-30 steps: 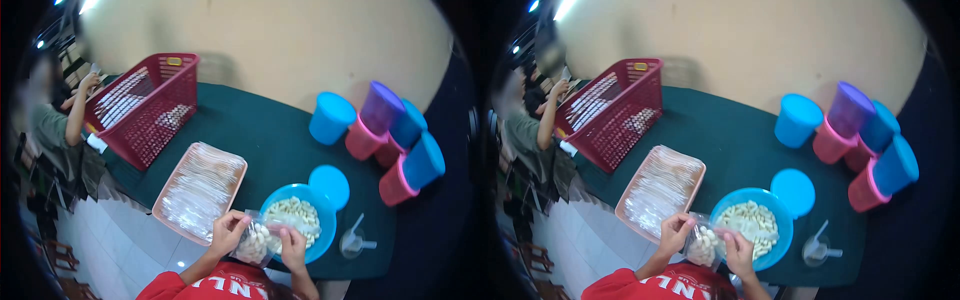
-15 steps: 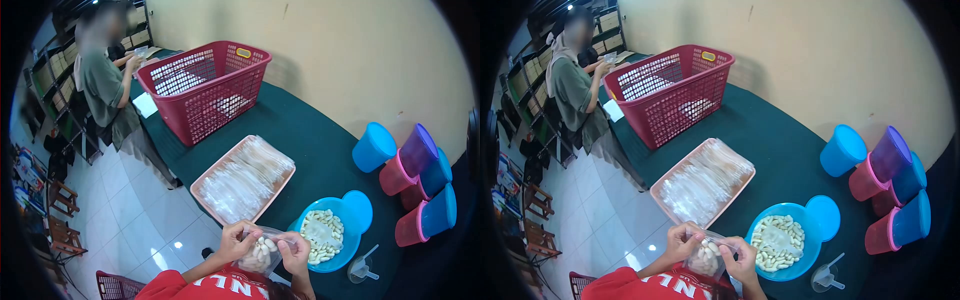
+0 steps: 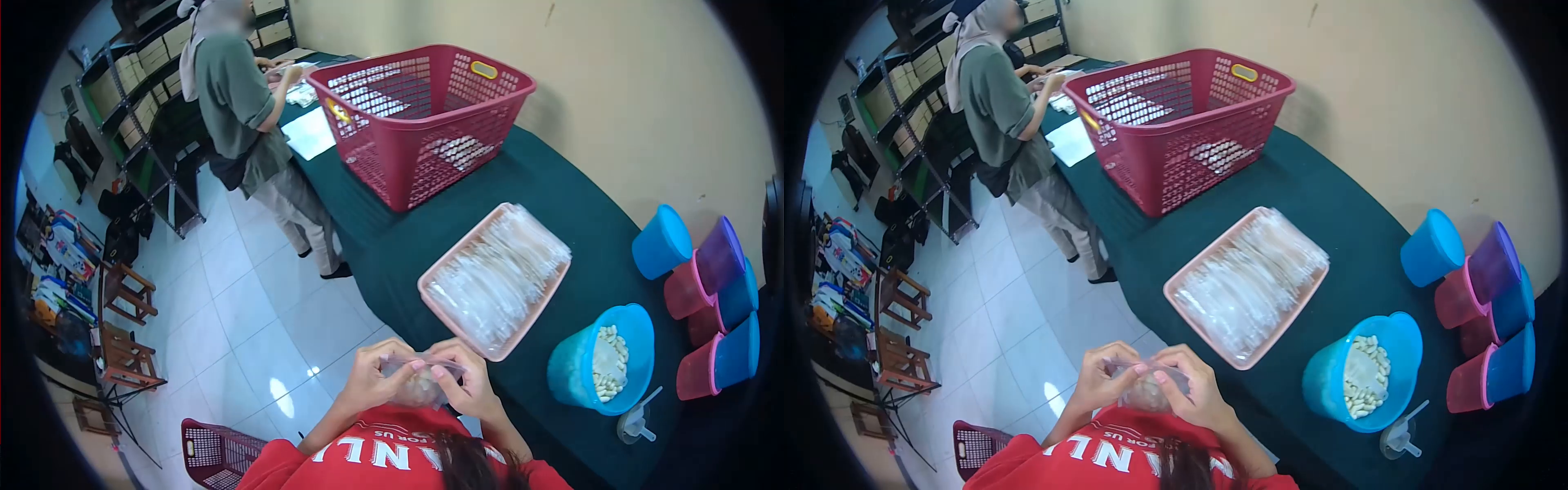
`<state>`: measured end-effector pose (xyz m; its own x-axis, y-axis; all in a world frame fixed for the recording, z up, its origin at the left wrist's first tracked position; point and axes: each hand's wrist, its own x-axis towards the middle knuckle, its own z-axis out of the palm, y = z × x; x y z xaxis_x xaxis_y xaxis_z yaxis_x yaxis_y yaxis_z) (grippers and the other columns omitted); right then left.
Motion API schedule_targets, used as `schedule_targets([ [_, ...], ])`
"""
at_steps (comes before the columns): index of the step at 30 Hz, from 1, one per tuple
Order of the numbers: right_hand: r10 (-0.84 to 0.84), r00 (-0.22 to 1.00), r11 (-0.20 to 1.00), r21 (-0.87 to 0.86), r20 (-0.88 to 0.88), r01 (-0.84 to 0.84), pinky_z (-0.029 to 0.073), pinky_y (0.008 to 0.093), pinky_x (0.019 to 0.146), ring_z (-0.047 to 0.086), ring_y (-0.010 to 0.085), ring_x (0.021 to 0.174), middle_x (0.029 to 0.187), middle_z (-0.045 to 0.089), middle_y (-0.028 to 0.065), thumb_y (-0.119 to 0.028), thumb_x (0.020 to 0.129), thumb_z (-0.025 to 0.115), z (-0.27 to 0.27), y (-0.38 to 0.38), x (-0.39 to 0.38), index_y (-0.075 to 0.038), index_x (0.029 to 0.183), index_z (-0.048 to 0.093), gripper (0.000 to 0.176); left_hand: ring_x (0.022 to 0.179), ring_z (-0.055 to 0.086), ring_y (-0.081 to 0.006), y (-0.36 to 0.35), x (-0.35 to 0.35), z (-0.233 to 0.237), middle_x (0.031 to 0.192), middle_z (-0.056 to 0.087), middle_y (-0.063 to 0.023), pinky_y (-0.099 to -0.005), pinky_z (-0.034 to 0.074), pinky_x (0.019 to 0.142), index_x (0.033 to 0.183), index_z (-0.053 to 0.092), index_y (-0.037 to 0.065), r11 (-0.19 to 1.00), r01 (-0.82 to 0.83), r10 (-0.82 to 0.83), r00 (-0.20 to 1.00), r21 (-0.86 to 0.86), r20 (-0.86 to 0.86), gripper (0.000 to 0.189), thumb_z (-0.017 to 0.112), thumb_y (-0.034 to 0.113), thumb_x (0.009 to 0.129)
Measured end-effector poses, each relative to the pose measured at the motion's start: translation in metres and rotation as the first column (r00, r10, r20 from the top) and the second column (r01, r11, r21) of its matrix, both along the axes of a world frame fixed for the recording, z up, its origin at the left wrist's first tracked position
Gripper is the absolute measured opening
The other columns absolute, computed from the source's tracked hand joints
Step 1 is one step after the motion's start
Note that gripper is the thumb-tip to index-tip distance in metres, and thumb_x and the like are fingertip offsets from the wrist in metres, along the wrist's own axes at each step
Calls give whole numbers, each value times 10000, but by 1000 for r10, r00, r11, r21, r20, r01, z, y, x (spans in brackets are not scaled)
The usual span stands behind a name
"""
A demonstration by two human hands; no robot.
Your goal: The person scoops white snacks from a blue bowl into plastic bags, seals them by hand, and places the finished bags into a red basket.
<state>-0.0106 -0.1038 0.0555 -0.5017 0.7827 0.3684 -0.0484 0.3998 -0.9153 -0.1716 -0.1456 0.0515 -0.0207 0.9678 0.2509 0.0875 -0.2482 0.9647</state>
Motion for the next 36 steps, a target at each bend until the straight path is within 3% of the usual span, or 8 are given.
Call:
schedule_targets([
  [6, 121, 993, 992, 36, -3, -121, 447, 303, 677, 575, 234, 751, 829, 580, 131, -39, 734, 590, -14, -4, -80, 11, 807, 569, 90, 676, 543, -105, -30, -74, -1, 769, 585, -86, -228, 424, 585, 748, 576, -28, 993, -111, 111, 994, -35, 0, 38, 603, -3, 741],
  [8, 75, 997, 996, 37, 28, -76, 448, 306, 639, 581, 239, 696, 748, 585, 120, -27, 718, 601, -18, -10, -105, 12, 750, 576, 57, 694, 553, -112, -40, -101, -6, 789, 586, -97, -233, 436, 589, 774, 576, -34, 991, -131, 127, 980, -16, -151, 40, 594, -17, 742],
  [13, 78, 997, 988, 138, -16, -75, 421, 306, 559, 546, 238, 614, 711, 578, 117, -17, 693, 622, -28, -10, -160, -4, 730, 585, 54, 659, 569, -122, -52, -136, -14, 730, 595, -98, -223, 461, 593, 726, 609, -30, 902, -427, 431, 877, 67, -211, 26, 614, -49, 709],
  [16, 174, 984, 960, 218, 32, -176, 431, 309, 583, 556, 233, 640, 726, 586, 107, -21, 693, 627, -23, 4, -179, -11, 749, 594, 66, 668, 573, -129, -53, -165, -25, 744, 601, -99, -226, 466, 595, 741, 618, -30, 907, -421, 421, 907, -22, -26, 43, 626, -46, 701],
  [24, 285, 958, 945, 158, 25, -285, 461, 271, 660, 590, 210, 676, 813, 631, 96, 8, 692, 605, -18, 62, -220, -10, 835, 628, 147, 699, 583, -143, -17, -201, -27, 793, 614, -104, -225, 462, 590, 803, 637, -16, 827, -558, 560, 809, 66, -181, 79, 607, -28, 731],
  [27, 274, 957, 927, 236, 99, -290, 452, 281, 672, 592, 221, 689, 806, 631, 89, 32, 691, 575, -9, 99, -221, -7, 832, 627, 155, 690, 590, -156, 21, -218, -21, 779, 620, -108, -241, 462, 579, 791, 639, -11, 878, -479, 478, 877, -7, -53, 78, 600, -31, 727],
  [32, 121, 991, 853, 505, 63, -136, 419, 280, 599, 569, 187, 652, 759, 615, 49, 24, 649, 597, 14, 169, -208, -55, 811, 615, 181, 673, 612, -215, 114, -224, 6, 721, 623, -111, -315, 509, 683, 742, 644, 0, 908, -191, 278, 940, 372, -196, 73, 627, -36, 681],
  [36, 39, 970, 849, 504, 242, -159, 394, 273, 558, 531, 184, 599, 768, 619, 48, 38, 627, 607, 50, 210, -177, -46, 828, 618, 217, 892, 580, -251, 185, -228, 27, 926, 601, -120, -371, 444, 829, 964, 594, 12, 941, 105, -25, 970, 322, -243, 281, 645, 8, 688],
])
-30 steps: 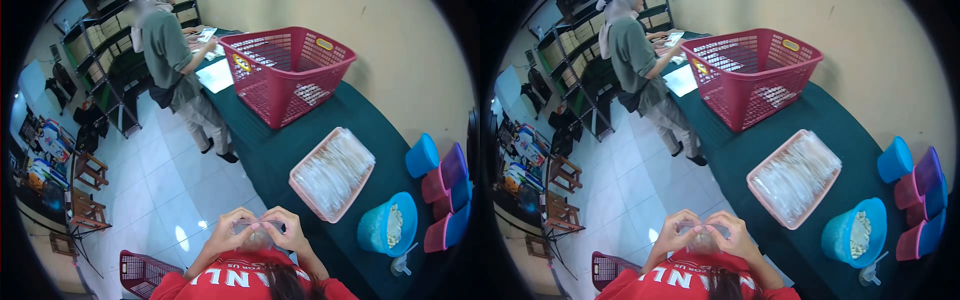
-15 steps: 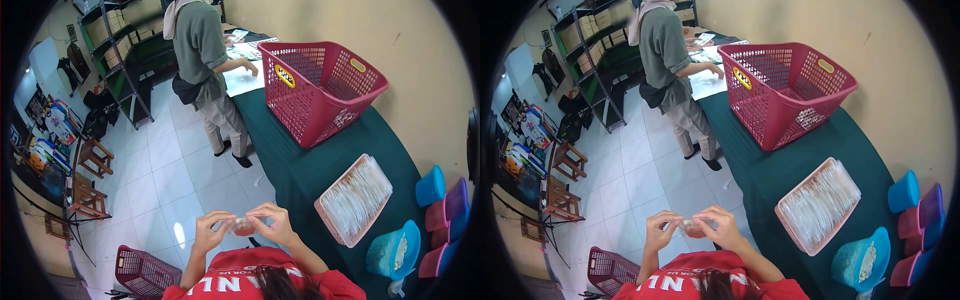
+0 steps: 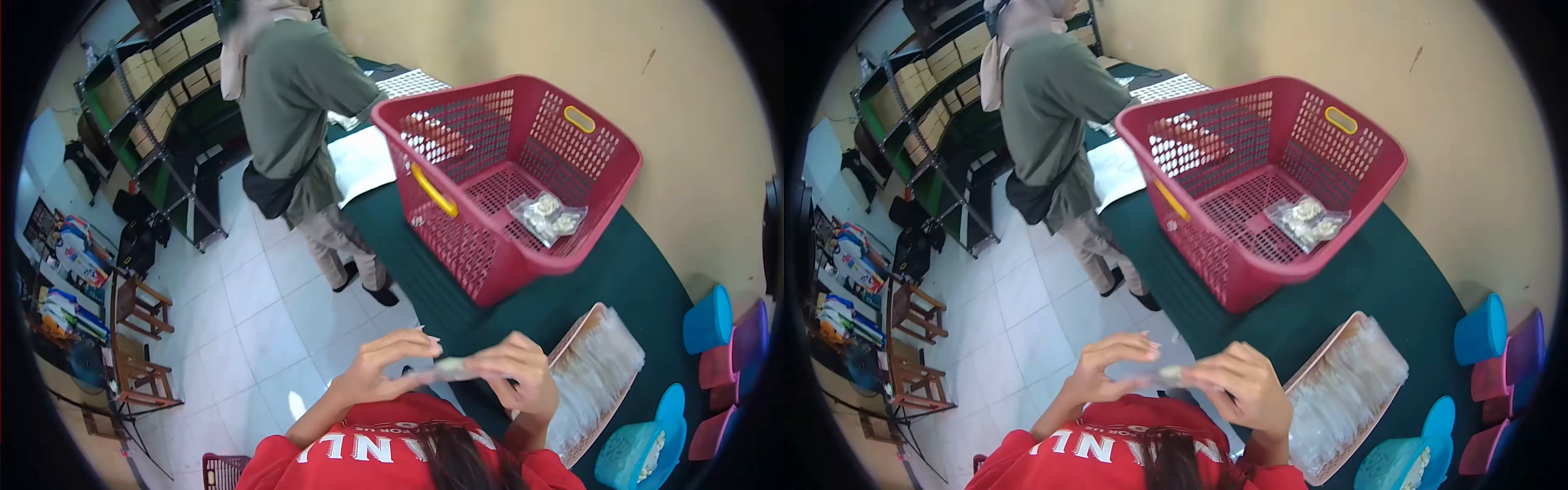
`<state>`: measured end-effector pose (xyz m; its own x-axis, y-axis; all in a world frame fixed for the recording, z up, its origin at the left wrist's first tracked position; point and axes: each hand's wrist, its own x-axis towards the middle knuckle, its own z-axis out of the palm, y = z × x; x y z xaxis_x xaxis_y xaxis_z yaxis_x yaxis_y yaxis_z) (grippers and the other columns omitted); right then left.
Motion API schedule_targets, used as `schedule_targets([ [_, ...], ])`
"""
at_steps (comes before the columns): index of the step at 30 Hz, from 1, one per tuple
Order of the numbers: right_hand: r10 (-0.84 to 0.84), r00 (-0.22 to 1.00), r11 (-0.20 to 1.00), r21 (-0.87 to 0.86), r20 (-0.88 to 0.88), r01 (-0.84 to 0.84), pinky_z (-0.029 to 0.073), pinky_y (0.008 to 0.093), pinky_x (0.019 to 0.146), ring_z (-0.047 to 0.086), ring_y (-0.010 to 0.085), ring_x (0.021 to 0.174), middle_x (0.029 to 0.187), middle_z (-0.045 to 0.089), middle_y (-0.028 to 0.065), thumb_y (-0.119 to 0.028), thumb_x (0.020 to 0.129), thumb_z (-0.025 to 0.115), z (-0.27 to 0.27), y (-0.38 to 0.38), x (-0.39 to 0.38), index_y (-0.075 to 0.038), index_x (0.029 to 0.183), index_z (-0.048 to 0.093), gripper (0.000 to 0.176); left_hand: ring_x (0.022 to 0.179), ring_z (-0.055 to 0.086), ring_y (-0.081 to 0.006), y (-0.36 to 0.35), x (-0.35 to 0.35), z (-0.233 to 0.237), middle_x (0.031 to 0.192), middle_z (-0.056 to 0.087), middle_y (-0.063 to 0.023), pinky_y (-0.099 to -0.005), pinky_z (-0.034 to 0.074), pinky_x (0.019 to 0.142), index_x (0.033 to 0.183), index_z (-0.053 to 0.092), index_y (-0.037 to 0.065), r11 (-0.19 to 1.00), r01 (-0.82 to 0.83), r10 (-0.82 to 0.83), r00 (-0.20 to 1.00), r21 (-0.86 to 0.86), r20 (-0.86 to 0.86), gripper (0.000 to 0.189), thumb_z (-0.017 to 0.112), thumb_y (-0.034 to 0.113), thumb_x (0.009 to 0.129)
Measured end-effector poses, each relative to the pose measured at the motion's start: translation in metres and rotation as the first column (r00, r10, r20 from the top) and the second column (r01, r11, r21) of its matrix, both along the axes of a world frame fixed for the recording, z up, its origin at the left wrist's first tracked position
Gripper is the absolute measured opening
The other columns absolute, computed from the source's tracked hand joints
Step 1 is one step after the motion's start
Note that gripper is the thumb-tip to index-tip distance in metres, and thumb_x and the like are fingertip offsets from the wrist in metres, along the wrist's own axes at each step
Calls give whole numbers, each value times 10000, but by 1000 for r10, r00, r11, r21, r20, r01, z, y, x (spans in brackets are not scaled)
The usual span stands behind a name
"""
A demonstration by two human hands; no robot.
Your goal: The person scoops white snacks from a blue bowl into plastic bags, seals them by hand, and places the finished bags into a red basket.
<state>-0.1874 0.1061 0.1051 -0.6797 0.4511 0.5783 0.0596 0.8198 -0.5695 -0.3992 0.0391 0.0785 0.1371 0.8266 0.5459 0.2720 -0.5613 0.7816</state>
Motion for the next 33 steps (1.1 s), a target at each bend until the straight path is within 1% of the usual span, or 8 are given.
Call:
schedule_targets([
  [6, -220, 822, 974, -71, -526, 215, 331, 184, 430, 539, 100, 537, 622, 590, 85, -195, 796, 544, 16, 26, 90, 8, 756, 611, 217, 821, 554, -207, 39, -39, -31, 892, 547, -130, -302, 441, 736, 750, 478, 48, 996, -50, 58, 991, -72, 119, 295, 734, 72, 604],
  [9, -715, -131, 267, -442, -687, 857, 428, 353, 837, 513, 230, 976, 1048, 520, 114, -191, 868, 469, -4, 24, 149, 35, 1062, 516, 301, 767, 546, -193, 52, -44, -28, 807, 459, -87, -299, 452, 708, 710, 438, 56, 979, -120, 163, 947, -166, 278, 253, 680, 29, 639],
  [10, -646, -273, 419, -629, -713, 655, 365, 376, 931, 439, 228, 1100, 1144, 472, 121, -164, 863, 472, 37, 38, 131, 25, 1144, 471, 339, 767, 546, -193, 62, -47, -23, 807, 459, -87, -299, 452, 708, 710, 438, 56, 982, -111, 151, 948, -154, 279, 253, 680, 29, 639],
  [13, -872, 131, -215, 610, -471, 762, 422, 342, 861, 508, 258, 1007, 1118, 501, 159, -113, 795, 511, 87, 74, 150, 19, 1103, 512, 336, 745, 541, -192, 81, -57, -6, 818, 450, -93, -299, 454, 680, 698, 428, 59, 991, -113, 121, 986, -74, 113, 269, 688, 35, 631],
  [15, -724, 335, 472, -80, -603, 878, 422, 217, 648, 534, 146, 922, 991, 580, 93, -116, 855, 435, 119, 125, 101, -7, 1040, 563, 250, 743, 541, -195, 81, -59, -5, 821, 448, -94, -299, 451, 675, 696, 430, 58, 991, -130, 135, 980, -45, 145, 272, 693, 45, 629],
  [18, -641, 644, 710, -3, -417, 705, 343, 164, 518, 457, 32, 647, 835, 589, 34, -194, 867, 482, 150, 173, 43, -14, 1002, 584, 247, 758, 536, -204, 53, -67, -15, 834, 440, -92, -304, 439, 691, 716, 437, 53, 972, -235, 235, 956, -20, 176, 273, 696, 79, 634],
  [24, -648, 683, 757, 190, 338, 625, 464, 293, 702, 562, 197, 823, 1055, 521, 198, -266, 774, 596, 127, 231, 16, 56, 1204, 385, 578, 780, 498, -188, -4, -75, -31, 847, 433, -81, -317, 420, 734, 786, 436, 50, 889, -402, 457, 788, -218, 413, 261, 653, 157, 689],
  [33, -637, 692, 757, 104, 341, 645, 439, 307, 693, 534, 216, 803, 1049, 481, 167, -291, 781, 577, 131, 106, 95, 36, 1178, 406, 542, 766, 492, -166, -38, -48, -25, 815, 465, -85, -304, 416, 730, 813, 457, 36, 936, -208, 308, 874, -284, 374, 114, 514, 134, 795],
])
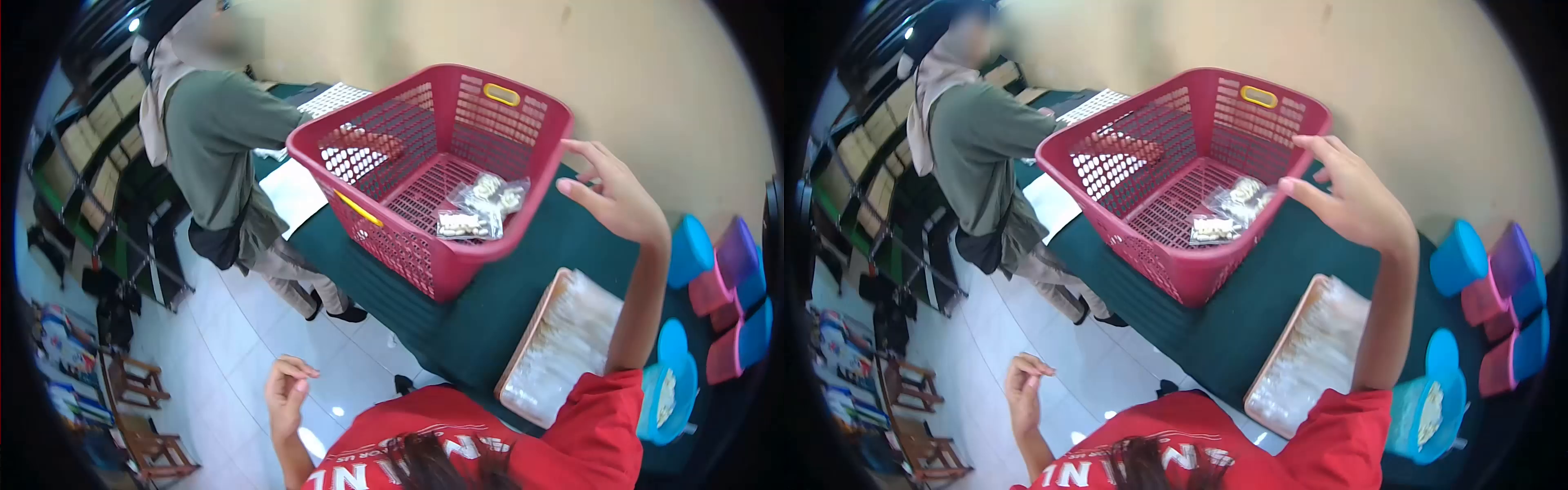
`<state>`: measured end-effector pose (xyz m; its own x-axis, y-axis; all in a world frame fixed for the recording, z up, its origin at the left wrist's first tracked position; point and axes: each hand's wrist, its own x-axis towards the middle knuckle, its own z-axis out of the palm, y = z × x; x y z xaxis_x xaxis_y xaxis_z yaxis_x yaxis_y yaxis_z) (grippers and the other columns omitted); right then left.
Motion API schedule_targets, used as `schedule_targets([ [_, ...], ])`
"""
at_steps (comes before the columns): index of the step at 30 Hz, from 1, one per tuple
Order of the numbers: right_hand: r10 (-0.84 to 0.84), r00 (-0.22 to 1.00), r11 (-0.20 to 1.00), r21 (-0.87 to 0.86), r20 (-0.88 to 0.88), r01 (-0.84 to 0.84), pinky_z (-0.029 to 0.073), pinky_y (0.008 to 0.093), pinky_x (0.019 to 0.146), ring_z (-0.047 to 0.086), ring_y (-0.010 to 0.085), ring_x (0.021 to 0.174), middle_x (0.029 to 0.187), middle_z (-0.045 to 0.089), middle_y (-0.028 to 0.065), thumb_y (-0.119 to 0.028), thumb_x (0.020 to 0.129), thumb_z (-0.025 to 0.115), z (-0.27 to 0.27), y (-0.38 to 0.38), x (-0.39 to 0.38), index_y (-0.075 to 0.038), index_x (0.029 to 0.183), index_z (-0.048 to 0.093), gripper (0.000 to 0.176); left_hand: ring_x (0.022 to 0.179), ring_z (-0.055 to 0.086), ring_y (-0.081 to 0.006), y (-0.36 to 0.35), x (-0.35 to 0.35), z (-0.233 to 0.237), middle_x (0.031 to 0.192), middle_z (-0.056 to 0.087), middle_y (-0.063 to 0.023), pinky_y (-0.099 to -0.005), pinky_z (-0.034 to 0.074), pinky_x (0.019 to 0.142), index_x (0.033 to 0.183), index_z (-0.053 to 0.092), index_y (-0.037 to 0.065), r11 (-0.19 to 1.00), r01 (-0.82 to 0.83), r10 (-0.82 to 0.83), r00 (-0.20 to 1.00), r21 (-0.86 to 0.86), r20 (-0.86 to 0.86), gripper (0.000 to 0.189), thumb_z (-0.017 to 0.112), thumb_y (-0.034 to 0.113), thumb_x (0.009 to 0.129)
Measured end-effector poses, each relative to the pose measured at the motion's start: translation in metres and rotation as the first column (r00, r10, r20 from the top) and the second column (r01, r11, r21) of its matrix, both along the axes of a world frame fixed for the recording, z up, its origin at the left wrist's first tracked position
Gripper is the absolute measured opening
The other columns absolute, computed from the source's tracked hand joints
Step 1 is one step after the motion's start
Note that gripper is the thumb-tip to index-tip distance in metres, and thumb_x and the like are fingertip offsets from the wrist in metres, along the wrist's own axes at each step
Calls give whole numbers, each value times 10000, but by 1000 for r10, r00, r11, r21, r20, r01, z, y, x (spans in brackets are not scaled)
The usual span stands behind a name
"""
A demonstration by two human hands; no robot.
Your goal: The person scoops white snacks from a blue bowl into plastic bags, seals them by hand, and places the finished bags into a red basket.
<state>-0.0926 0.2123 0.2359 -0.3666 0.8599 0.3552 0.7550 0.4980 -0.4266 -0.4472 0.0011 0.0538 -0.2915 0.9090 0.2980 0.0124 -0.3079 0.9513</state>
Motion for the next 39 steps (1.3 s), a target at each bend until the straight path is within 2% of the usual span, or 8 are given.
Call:
schedule_targets([
  [11, -3, 1000, 882, -470, 18, 11, 469, 333, 669, 578, 254, 750, 894, 576, 161, -307, 741, 625, -103, -173, 112, 13, 1007, 521, 429, 865, 514, -165, -78, 102, -53, 908, 511, -86, -289, 403, 795, 889, 507, 12, 874, 429, -388, 899, -228, 203, 101, 530, 46, 797],
  [13, 83, 932, 748, -640, 354, 176, 464, 359, 692, 574, 280, 779, 913, 566, 168, -377, 686, 658, -133, -185, 97, 6, 930, 531, 471, 865, 526, -161, -92, 119, -57, 899, 532, -79, -283, 404, 798, 889, 513, 12, 824, 419, -380, 908, -382, 177, 108, 545, 69, 803],
  [18, 175, 866, 844, -525, 468, 113, 446, 378, 720, 544, 310, 861, 915, 540, 160, -402, 624, 695, -238, -226, 84, -8, 934, 507, 535, 867, 540, -156, -99, 142, -67, 904, 564, -79, -282, 415, 793, 906, 532, 9, 819, 404, -468, 882, -407, -65, 136, 563, 90, 800],
  [23, 206, 978, 852, -486, -31, -195, 443, 342, 670, 544, 279, 750, 801, 550, 140, -310, 630, 720, -277, -218, 112, -22, 849, 508, 419, 866, 549, -160, -95, 179, -77, 896, 581, -90, -288, 414, 808, 919, 534, 1, 798, 408, -392, 911, -443, 131, 156, 560, 104, 805],
  [27, 199, 969, 805, -540, -144, -246, 446, 285, 598, 550, 190, 641, 695, 565, 99, -232, 664, 712, -258, -222, 113, -13, 782, 547, 299, 882, 551, -159, -92, 233, -63, 897, 578, -88, -292, 416, 811, 930, 531, 1, 785, 535, -559, 829, -311, 17, 170, 552, 125, 816],
  [30, -79, 914, 861, -489, -397, -138, 454, 261, 520, 550, 141, 519, 594, 584, 100, -144, 703, 665, -266, -221, 126, 11, 704, 603, 167, 908, 528, -151, -88, 277, -61, 928, 548, -70, -288, 404, 831, 940, 517, 2, 799, 534, -541, 839, -278, 58, 171, 551, 123, 824],
  [35, -27, 931, 904, -406, -364, -133, 455, 263, 537, 591, 157, 566, 638, 610, 113, -123, 744, 622, -258, -228, 146, 16, 737, 602, 141, 919, 516, -152, -98, 324, -54, 971, 528, -76, -292, 395, 839, 979, 506, 14, 839, 505, -526, 848, -201, -62, 204, 559, 123, 814],
  [39, -30, 782, 994, -97, -623, -39, 424, 260, 465, 558, 137, 485, 593, 587, 96, -96, 843, 487, -252, -236, 150, 8, 842, 514, 107, 1009, 449, -174, -111, 348, -69, 1085, 449, -87, -304, 386, 844, 1135, 407, 35, 961, 236, -253, 961, -144, -115, 400, 584, 132, 790],
])
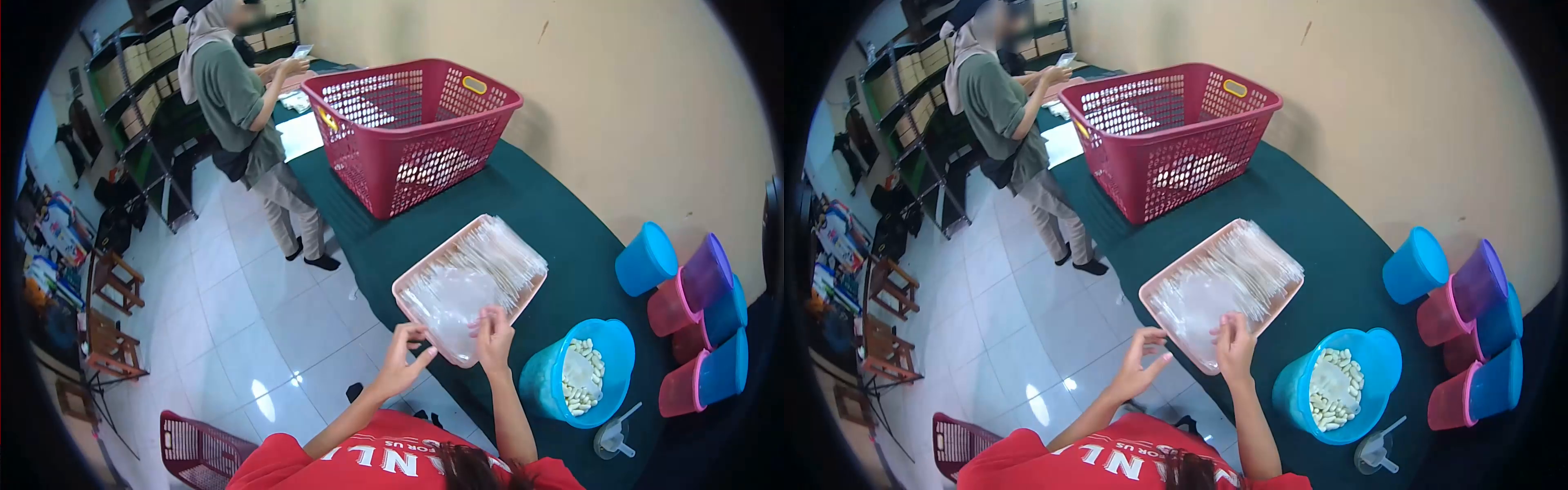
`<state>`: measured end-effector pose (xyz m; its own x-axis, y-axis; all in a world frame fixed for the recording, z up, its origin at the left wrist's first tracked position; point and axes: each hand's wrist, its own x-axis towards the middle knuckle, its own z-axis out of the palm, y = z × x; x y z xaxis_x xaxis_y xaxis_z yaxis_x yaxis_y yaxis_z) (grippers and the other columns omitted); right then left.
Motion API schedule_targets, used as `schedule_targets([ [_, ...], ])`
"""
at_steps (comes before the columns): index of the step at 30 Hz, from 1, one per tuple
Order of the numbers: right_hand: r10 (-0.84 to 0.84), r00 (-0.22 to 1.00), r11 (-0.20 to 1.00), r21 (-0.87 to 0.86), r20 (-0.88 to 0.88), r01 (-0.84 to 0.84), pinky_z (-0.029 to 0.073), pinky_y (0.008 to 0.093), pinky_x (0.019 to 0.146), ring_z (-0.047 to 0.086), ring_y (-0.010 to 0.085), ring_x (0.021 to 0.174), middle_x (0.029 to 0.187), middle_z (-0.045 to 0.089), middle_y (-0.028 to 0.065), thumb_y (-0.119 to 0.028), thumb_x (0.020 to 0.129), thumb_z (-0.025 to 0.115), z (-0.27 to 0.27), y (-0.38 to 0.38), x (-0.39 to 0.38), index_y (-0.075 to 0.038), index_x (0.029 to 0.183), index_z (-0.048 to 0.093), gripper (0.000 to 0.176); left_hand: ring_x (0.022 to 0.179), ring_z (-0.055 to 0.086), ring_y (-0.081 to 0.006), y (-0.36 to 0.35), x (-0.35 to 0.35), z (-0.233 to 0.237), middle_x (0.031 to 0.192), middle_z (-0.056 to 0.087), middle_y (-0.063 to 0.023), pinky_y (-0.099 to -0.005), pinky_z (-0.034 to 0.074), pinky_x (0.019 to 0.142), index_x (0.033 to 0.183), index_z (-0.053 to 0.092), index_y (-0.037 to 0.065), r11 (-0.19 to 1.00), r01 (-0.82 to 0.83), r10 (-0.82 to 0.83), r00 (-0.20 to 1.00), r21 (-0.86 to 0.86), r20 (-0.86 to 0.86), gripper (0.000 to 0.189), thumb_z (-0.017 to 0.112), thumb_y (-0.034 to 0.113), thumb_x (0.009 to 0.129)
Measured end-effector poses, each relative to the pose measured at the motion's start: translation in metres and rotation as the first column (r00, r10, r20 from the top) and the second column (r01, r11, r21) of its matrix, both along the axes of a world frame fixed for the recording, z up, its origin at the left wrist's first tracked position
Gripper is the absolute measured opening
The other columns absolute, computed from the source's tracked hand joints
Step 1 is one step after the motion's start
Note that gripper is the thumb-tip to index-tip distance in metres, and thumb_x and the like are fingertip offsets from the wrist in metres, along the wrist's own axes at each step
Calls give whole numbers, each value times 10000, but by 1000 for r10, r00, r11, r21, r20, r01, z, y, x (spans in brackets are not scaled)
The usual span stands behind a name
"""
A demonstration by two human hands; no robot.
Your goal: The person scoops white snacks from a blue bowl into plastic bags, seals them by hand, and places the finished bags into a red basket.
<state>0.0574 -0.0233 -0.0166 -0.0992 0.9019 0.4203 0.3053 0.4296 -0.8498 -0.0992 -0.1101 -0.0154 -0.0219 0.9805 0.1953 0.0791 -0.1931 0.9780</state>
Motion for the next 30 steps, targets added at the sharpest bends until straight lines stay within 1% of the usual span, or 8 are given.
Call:
schedule_targets([
  [2, -114, 989, 991, -85, -94, 106, 368, 244, 392, 507, 101, 427, 530, 535, 64, -108, 872, 447, 21, -15, 5, -2, 852, 464, 109, 1026, 440, -191, -11, 8, 2, 1109, 443, -95, -318, 382, 856, 1198, 362, 29, 981, -189, 187, 980, -32, -67, 483, 589, 134, 785],
  [7, -11, 968, 993, -119, -252, -20, 309, 214, 357, 452, 59, 405, 483, 446, 18, -131, 888, 429, 33, -33, 10, -20, 858, 419, 116, 1005, 488, -169, -36, 29, 8, 1144, 475, -124, -307, 398, 855, 1177, 421, -9, 981, 91, -94, 995, -172, -11, 440, 584, 148, 798],
  [10, 5, 937, 987, -151, -350, -62, 307, 208, 358, 458, 48, 430, 507, 445, -4, -147, 886, 442, 36, -36, 16, -38, 853, 416, 117, 738, 604, -146, -40, 45, 18, 779, 626, -94, -253, 467, 682, 879, 592, -42, 998, -20, 21, 1000, -53, 18, 176, 569, 120, 812],
  [15, 371, 539, 678, -176, -756, -714, 448, 227, 660, 568, 121, 741, 876, 571, 69, -113, 842, 525, 41, -58, 41, -5, 1078, 449, 271, 583, 580, -105, -36, 44, 21, 627, 608, -62, -223, 456, 555, 786, 600, -28, 969, -231, 227, 972, 89, 56, 150, 568, 116, 815],
  [18, 516, 588, 598, -230, -623, -768, 421, 268, 811, 555, 168, 910, 1103, 522, 110, -82, 821, 545, 31, -70, 48, 29, 1170, 423, 386, 552, 558, -86, -23, 42, 22, 613, 601, -59, -211, 433, 509, 765, 598, -21, 951, -264, 261, 965, 159, 41, 154, 566, 119, 819],
  [26, 35, 770, 927, -266, -637, -263, 498, 284, 615, 600, 177, 646, 766, 614, 130, -84, 809, 564, 29, -59, 22, 73, 907, 577, 185, 696, 552, -117, 12, 50, 20, 756, 602, -79, -241, 431, 633, 815, 580, -13, 991, -112, 132, 921, -76, 365, 146, 619, 122, 776],
  [28, -122, 804, 955, -289, -582, -65, 477, 236, 580, 578, 117, 613, 720, 613, 82, -54, 783, 594, 36, -50, 18, 60, 822, 602, 121, 858, 522, -164, 29, 48, 41, 878, 582, -97, -283, 407, 765, 871, 578, 2, 805, -498, 416, 861, 322, 294, 230, 685, 120, 704],
  [30, -131, 871, 948, -316, -473, -30, 463, 216, 571, 572, 98, 612, 715, 615, 70, -50, 775, 603, 44, -43, 20, 49, 805, 609, 104, 1040, 462, -222, 36, 26, 47, 960, 573, -138, -347, 370, 860, 1025, 544, -21, 797, -406, 370, 913, 447, 171, 519, 759, 175, 596],
])
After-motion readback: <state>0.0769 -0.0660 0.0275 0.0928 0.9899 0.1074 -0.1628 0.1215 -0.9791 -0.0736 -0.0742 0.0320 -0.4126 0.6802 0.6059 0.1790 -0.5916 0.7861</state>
